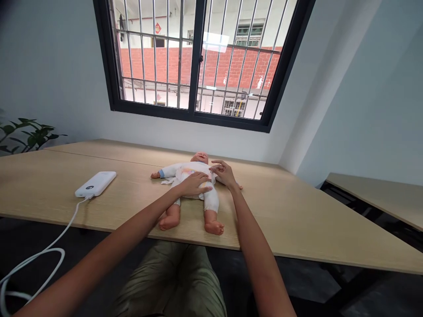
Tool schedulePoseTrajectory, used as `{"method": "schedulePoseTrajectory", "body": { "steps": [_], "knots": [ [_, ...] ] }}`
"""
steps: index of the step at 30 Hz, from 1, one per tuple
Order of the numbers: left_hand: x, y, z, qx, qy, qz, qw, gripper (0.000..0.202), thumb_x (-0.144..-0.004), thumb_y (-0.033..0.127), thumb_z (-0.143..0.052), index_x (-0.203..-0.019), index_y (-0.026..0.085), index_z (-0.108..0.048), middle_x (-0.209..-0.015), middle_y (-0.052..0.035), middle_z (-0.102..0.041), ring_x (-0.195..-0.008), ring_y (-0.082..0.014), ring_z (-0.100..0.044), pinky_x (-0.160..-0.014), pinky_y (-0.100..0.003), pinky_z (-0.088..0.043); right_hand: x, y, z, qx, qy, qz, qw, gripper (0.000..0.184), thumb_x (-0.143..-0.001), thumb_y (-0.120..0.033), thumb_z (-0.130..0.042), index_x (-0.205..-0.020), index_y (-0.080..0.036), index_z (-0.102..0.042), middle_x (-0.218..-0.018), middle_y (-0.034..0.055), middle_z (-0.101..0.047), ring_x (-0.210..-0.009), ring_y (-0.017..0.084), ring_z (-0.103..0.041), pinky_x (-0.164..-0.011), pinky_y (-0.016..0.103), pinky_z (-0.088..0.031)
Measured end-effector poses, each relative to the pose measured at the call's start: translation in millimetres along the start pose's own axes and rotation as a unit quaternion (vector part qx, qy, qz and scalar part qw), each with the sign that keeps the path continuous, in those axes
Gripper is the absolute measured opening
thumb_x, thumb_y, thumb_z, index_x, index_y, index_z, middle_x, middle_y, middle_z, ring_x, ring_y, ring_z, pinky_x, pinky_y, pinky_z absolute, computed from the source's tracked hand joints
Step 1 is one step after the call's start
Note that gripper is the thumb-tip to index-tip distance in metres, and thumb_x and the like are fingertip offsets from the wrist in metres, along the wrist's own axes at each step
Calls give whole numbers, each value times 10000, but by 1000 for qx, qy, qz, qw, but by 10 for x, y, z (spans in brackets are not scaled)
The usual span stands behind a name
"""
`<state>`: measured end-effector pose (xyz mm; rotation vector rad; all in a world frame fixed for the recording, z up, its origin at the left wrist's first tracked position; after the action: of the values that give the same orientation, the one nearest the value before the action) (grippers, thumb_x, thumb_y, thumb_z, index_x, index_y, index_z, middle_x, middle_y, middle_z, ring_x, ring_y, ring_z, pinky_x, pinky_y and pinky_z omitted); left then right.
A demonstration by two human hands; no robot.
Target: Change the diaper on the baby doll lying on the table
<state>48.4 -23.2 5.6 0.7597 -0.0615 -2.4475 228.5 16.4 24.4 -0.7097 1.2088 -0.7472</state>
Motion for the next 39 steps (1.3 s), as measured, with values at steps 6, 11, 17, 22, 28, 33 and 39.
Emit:
{"method": "schedulePoseTrajectory", "body": {
  "steps": [6, 11, 17, 22, 28, 33, 39],
  "knots": [
    [-27, 56, -38, -7, 11, 44, 999, 459, -880, 544, -556, -1131, 177, -669, -1403, -178, -475, -1287, -391, -433, -1085, -549, -315, -43, -51, -226, 45, -37, 21, 998, 366, -727, -443, -753, -993, -210, -662, -799, 17, -697, -791, 179, -654, -755, 292, -497],
    [32, 195, 3, -34, 35, 40, 998, 383, -895, 441, -564, -1121, 144, -646, -1329, -205, -526, -1157, -375, -549, -919, -465, -474, -100, 8, -298, 14, -51, 9, 999, 365, -701, -421, -772, -982, -219, -659, -792, 14, -701, -772, 180, -663, -709, 283, -510],
    [46, 134, -68, -44, -17, 3, 999, 365, -924, 439, -475, -1059, 172, -685, -1025, -149, -700, -946, -313, -645, -850, -403, -495, -175, 120, -419, 23, -129, -40, 991, 376, -658, -407, -789, -937, -177, -684, -743, 34, -711, -713, 187, -667, -651, 286, -501],
    [65, 110, -31, -53, -53, -3, 997, 391, -933, 436, -450, -1105, 169, -678, -1056, -132, -710, -928, -283, -650, -823, -364, -499, -216, 265, -450, -3, -142, -63, 988, 361, -642, -387, -795, -913, -169, -703, -833, 57, -724, -772, 191, -671, -699, 296, -508],
    [119, 171, 16, -12, -65, 6, 998, 424, -938, 448, -467, -1166, 143, -651, -1136, -139, -694, -978, -284, -647, -838, -359, -496, -184, 268, -444, -40, -177, -95, 979, 365, -607, -369, -818, -890, -169, -706, -855, 58, -716, -757, 178, -651, -671, 278, -489],
    [136, 222, 41, 11, -67, -12, 998, 388, -935, 380, -512, -1199, 120, -626, -1205, -140, -668, -1050, -284, -638, -893, -377, -488, -228, 353, -471, 41, -118, -60, 990, 544, -552, -369, -836, -1040, -177, -688, -870, 35, -677, -735, 145, -577, -667, 270, -463],
    [117, 160, 75, 12, -29, -2, 999, 387, -945, 356, -462, -1203, 137, -650, -1213, -127, -673, -1101, -289, -616, -973, -378, -454, -285, 308, -414, 116, 58, -23, 991, 515, -620, -533, -760, -957, -162, -644, -1011, 87, -653, -740, 155, -543, -681, 306, -471]
  ]
}}
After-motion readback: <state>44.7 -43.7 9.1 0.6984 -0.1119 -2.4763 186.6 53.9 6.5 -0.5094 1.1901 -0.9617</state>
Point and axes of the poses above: each hand's wrist, its own x-axis away from the middle knuckle, its own z-axis out of the back of the hand, y = z × x, the point moved 2 cm from there along -x, towards the middle knuckle
